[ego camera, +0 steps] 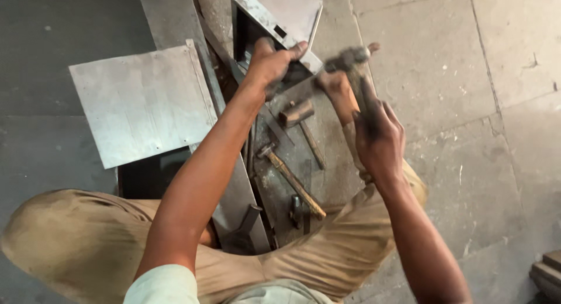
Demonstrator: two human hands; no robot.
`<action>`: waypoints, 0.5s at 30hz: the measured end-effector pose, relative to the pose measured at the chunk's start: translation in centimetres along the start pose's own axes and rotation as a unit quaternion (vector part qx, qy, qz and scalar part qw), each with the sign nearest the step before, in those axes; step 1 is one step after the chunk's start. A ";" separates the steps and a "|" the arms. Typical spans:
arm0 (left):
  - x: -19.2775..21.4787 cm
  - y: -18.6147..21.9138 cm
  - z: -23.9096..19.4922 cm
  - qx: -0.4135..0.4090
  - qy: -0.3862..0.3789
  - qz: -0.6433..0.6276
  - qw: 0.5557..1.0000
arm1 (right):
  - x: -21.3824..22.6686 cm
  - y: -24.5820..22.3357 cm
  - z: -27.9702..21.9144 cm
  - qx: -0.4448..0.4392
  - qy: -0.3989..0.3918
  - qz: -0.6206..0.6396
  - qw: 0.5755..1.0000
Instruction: The person assembles a metal box by aligning metal sheets and hammering them into shape over a metal form.
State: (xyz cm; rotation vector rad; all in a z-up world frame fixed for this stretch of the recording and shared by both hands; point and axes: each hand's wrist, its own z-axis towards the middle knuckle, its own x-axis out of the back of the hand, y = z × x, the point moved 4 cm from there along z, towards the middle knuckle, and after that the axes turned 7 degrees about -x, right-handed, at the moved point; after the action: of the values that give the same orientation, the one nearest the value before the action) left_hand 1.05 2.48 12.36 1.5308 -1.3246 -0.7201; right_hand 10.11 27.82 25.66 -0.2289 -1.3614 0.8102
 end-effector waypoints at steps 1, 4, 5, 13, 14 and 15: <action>0.4 -0.2 0.2 -0.003 0.007 0.007 1.000 | -0.5 1.3 -0.8 0.001 0.012 0.021 1.000; 0.9 -1.5 -0.5 -0.030 0.019 -0.015 0.999 | -4.5 6.3 -5.6 -0.109 -0.090 -0.054 0.988; 0.8 -1.5 -0.6 -0.032 0.032 -0.022 0.999 | -6.3 8.1 -7.4 -0.171 -0.162 -0.120 0.964; 5.4 0.8 -3.9 -0.037 0.129 -0.152 0.979 | -20.3 9.7 -12.1 -0.221 -0.293 0.107 0.924; 5.6 1.0 -4.7 -0.059 0.107 -0.182 0.976 | -20.4 9.4 -11.4 -0.271 -0.283 0.279 0.877; 5.7 1.0 -5.4 -0.080 0.085 -0.211 0.970 | -20.6 8.9 -10.2 -0.341 -0.287 0.489 0.750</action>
State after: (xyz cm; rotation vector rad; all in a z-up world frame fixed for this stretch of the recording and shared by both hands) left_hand 6.78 -1.50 16.09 1.7180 -0.7979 -0.9119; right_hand 16.36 24.27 2.02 -1.4719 -2.1191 1.2586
